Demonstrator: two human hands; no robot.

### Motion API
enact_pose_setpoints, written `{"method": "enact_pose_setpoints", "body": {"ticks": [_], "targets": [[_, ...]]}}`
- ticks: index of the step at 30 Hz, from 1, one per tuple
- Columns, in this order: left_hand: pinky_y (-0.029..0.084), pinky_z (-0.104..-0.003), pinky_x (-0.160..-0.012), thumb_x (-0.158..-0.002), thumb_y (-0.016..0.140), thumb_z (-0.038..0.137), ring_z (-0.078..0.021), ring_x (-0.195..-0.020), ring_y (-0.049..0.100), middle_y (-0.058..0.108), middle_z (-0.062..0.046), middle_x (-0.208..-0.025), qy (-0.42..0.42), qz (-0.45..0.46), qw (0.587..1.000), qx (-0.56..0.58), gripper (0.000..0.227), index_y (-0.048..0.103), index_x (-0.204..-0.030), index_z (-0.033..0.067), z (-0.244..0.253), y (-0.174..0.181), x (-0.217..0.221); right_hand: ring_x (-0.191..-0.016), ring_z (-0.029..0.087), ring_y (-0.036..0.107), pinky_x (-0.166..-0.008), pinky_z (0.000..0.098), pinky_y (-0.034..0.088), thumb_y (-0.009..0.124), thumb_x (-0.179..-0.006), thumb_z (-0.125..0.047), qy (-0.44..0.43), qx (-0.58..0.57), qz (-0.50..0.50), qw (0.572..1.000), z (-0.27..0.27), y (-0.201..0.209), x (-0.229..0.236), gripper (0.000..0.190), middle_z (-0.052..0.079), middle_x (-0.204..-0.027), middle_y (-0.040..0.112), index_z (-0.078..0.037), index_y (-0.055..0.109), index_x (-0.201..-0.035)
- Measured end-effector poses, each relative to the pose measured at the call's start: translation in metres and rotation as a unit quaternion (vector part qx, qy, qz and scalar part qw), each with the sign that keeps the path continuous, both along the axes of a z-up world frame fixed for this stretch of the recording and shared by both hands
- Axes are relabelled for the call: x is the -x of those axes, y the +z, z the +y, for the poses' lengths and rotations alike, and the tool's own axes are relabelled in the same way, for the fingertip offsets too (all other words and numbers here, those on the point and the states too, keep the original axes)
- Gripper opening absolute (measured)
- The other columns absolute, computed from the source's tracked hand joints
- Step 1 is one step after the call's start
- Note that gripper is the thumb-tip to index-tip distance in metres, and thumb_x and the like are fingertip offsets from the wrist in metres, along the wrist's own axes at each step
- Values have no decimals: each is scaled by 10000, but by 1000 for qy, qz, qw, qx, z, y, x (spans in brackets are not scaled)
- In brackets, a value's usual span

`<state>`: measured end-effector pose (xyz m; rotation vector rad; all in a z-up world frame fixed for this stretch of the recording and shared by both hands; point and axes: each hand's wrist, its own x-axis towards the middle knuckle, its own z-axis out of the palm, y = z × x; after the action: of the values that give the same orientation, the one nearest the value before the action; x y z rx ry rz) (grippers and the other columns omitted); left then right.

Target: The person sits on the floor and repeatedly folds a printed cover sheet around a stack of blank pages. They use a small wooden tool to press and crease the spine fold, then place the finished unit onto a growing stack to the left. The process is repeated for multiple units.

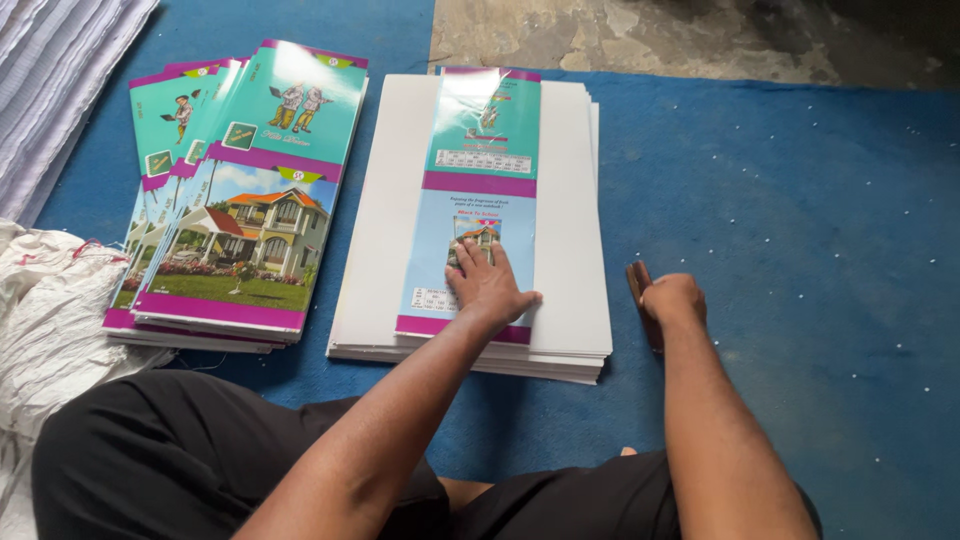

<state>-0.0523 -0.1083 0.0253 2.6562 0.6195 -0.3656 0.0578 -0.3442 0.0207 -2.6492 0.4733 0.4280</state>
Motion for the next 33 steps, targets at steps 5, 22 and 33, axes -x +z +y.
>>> {"method": "enact_pose_setpoints", "body": {"ticks": [5, 22, 33], "targets": [[112, -696, -1183, -782, 758, 588, -535, -1527, 2, 66, -383, -1629, 6, 9, 1000, 13, 1178, 140, -1605, 14, 1, 5, -2, -1224, 326, 594, -1073, 535, 427, 761, -891, -433, 61, 62, -74, 993, 9, 3, 7, 428, 146, -1300, 644, -157, 723, -1216], [593, -458, -646, -838, 613, 0, -386, -732, 731, 722, -257, -803, -131, -263, 952, -79, 155, 716, -919, -82, 27, -19, 7, -1278, 360, 565, -1071, 484, 489, 823, -811, -435, 192, 24, -61, 979, 71, 11, 40, 647, 215, -1356, 579, -32, 651, -1287], [592, -502, -611, -839, 627, 40, -423, -713, 723, 710, -283, -779, -94, -291, 945, -118, 157, 650, -957, -62, 86, 64, 30, -1228, 337, 620, -1040, 491, 519, 815, -842, -408, 174, 3, -47, 984, 69, 0, 38, 603, 209, -1314, 631, -23, 660, -1280]]}}
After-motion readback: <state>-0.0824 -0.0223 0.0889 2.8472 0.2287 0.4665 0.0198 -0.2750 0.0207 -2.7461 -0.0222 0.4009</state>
